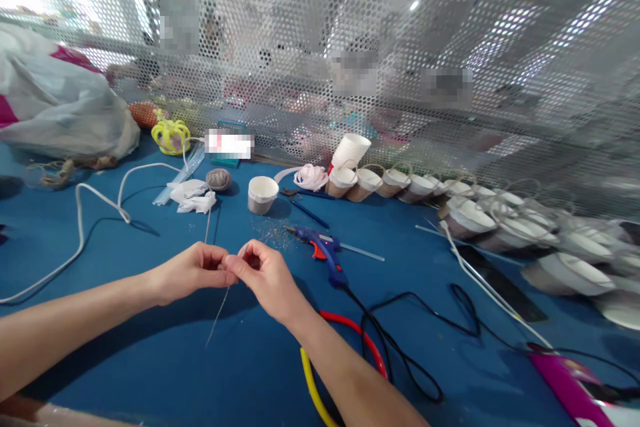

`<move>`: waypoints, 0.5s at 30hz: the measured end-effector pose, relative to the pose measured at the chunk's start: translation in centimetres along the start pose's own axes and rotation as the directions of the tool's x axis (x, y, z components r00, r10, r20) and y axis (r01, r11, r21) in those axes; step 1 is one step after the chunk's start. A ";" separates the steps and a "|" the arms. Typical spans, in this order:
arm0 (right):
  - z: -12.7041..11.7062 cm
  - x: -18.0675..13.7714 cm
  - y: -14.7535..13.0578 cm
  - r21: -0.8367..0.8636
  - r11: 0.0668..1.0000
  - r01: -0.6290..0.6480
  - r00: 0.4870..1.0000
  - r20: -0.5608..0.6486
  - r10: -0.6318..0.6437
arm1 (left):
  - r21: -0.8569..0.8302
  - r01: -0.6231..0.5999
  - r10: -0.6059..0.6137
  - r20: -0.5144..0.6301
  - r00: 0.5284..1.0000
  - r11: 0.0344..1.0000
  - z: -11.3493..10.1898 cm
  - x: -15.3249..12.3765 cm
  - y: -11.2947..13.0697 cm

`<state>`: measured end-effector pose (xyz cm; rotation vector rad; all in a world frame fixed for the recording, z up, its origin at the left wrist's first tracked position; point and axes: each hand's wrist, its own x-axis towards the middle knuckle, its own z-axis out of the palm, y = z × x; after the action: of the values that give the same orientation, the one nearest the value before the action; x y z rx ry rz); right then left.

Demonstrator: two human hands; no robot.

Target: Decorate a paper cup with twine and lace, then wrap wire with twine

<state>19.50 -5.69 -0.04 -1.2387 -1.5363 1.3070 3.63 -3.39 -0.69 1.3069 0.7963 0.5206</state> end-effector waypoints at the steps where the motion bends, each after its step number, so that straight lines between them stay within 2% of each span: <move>1: -0.1 0.0 -0.1 0.057 0.998 -0.006 0.999 0.043 0.003 | -0.015 0.019 -0.019 0.014 1.000 1.000 -0.1 0.0 0.1; 3: -0.4 0.1 -0.1 0.141 0.990 -0.019 0.994 0.106 0.004 | -0.045 0.063 -0.061 0.036 0.997 0.997 -0.2 0.0 0.3; 5: -0.5 0.2 0.0 0.145 0.989 -0.024 0.994 0.110 0.007 | -0.048 0.083 -0.081 0.034 0.996 0.995 -0.3 0.0 0.2; 12: -0.2 0.1 0.1 -0.010 1.000 -0.005 1.000 -0.008 0.005 | 0.114 -0.020 0.027 -0.061 0.998 0.993 -0.2 0.1 -0.2; 15: 0.0 0.1 0.1 -0.047 0.999 0.007 0.999 -0.045 -0.009 | 0.117 -0.033 0.041 -0.067 0.997 0.993 0.0 0.0 0.0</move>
<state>19.53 -5.55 -0.18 -1.2814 -1.5470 1.2360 3.64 -3.39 -0.65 1.4191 0.8720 0.5589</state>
